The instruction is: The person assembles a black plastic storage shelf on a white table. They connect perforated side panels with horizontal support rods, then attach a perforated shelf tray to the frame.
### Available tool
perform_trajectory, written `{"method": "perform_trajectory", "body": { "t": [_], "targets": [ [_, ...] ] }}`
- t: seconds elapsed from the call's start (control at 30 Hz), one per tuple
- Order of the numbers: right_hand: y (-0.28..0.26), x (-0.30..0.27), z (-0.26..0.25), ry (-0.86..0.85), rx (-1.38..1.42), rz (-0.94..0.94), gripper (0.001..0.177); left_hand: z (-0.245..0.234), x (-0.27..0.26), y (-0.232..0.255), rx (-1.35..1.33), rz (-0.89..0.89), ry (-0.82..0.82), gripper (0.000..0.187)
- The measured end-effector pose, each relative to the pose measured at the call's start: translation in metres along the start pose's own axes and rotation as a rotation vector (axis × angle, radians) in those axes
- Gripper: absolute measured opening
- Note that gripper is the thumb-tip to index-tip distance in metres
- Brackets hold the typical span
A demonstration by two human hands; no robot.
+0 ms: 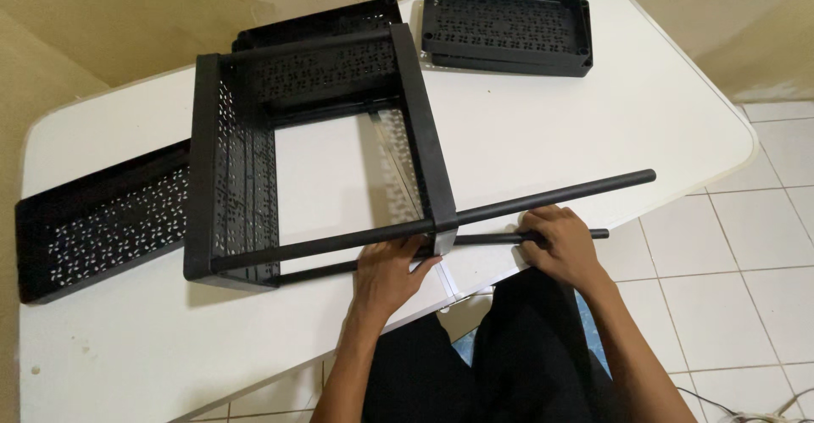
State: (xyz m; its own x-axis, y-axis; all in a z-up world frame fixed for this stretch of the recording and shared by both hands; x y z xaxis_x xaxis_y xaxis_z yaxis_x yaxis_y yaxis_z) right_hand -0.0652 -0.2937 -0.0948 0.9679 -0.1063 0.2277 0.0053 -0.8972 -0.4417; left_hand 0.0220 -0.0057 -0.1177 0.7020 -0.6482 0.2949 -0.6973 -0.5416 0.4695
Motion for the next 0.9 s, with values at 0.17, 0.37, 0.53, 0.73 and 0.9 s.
{"method": "perform_trajectory", "body": {
  "t": [0.17, 0.37, 0.53, 0.73, 0.9],
  "targets": [
    [0.003, 0.001, 0.005, 0.053, 0.0, -0.011, 0.034, 0.004, -0.005, -0.004, -0.054, 0.07, 0.105, 0.039],
    [0.001, 0.009, 0.001, -0.03, -0.033, -0.017, 0.034, 0.005, -0.004, -0.003, -0.064, 0.038, 0.081, 0.038],
    [-0.013, 0.011, -0.002, -0.035, -0.027, -0.05, 0.033, 0.0, -0.004, 0.001, -0.08, 0.074, 0.119, 0.032],
    [-0.028, 0.014, 0.003, -0.046, -0.043, -0.116, 0.028, -0.002, -0.005, 0.004, -0.092, 0.012, 0.069, 0.032],
    [-0.031, 0.021, 0.002, -0.124, 0.002, -0.002, 0.032, -0.004, 0.0, 0.004, -0.121, -0.072, 0.003, 0.033]
  ]
}}
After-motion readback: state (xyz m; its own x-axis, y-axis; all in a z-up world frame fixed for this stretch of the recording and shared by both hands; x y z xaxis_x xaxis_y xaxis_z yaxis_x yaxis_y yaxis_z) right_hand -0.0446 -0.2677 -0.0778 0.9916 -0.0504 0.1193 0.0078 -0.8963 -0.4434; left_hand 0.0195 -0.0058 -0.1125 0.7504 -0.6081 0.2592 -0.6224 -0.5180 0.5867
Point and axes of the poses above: each hand's wrist, its own x-axis towards the middle knuckle, its own z-axis out of the palm, y = z × x, the point moved 1 cm from there along x, towards the middle knuckle, and after that the axes turned 6 degrees about z, right-handed, at the moved point
